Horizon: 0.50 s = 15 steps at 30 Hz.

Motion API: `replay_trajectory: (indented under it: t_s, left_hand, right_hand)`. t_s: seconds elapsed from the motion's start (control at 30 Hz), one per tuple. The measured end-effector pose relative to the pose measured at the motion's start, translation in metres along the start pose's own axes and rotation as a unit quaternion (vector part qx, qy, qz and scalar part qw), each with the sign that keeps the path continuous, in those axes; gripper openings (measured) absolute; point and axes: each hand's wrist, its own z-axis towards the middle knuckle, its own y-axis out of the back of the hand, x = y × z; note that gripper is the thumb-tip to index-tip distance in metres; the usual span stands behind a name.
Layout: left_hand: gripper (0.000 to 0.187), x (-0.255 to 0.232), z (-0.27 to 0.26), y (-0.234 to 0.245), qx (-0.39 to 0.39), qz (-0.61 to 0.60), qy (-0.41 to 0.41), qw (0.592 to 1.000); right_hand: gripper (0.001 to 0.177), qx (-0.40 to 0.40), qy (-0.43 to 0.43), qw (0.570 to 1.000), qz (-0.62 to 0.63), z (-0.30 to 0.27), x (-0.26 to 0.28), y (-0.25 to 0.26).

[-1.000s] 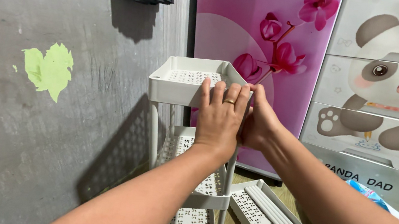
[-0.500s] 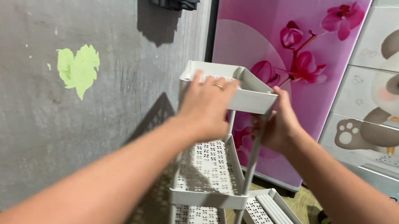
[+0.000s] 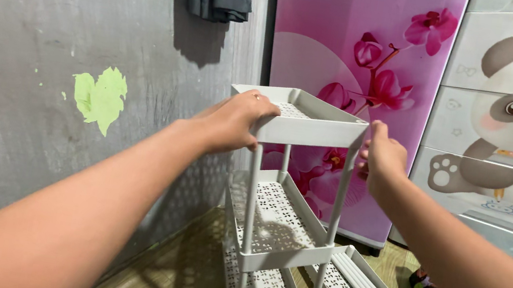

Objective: The person assembles a white plastic shelving unit by inserting vertical poles into the corners of perforated trays and stacking additional trays on top. They handle the trays and poles by hand, aligning and securing each component to build a three-tiered structure.

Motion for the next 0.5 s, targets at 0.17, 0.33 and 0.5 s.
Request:
replay_trajectory:
  t_s: [0.17, 0.33, 0.5]
  left_hand:
    - [0.061, -0.031, 0.014, -0.02, -0.054, 0.0, 0.007, 0.999]
    - [0.065, -0.058, 0.025, -0.052, -0.142, 0.004, 0.002, 0.99]
    - [0.103, -0.064, 0.015, -0.068, -0.172, 0.042, -0.008, 0.984]
  right_hand:
    - [0.064, 0.049, -0.096, 0.994, 0.036, -0.045, 0.008, -0.014]
    - [0.086, 0.242, -0.255, 0.93, 0.111, -0.077, 0.025, -0.038]
    - [0.11, 0.336, -0.244, 0.903, 0.11, -0.07, 0.016, -0.043]
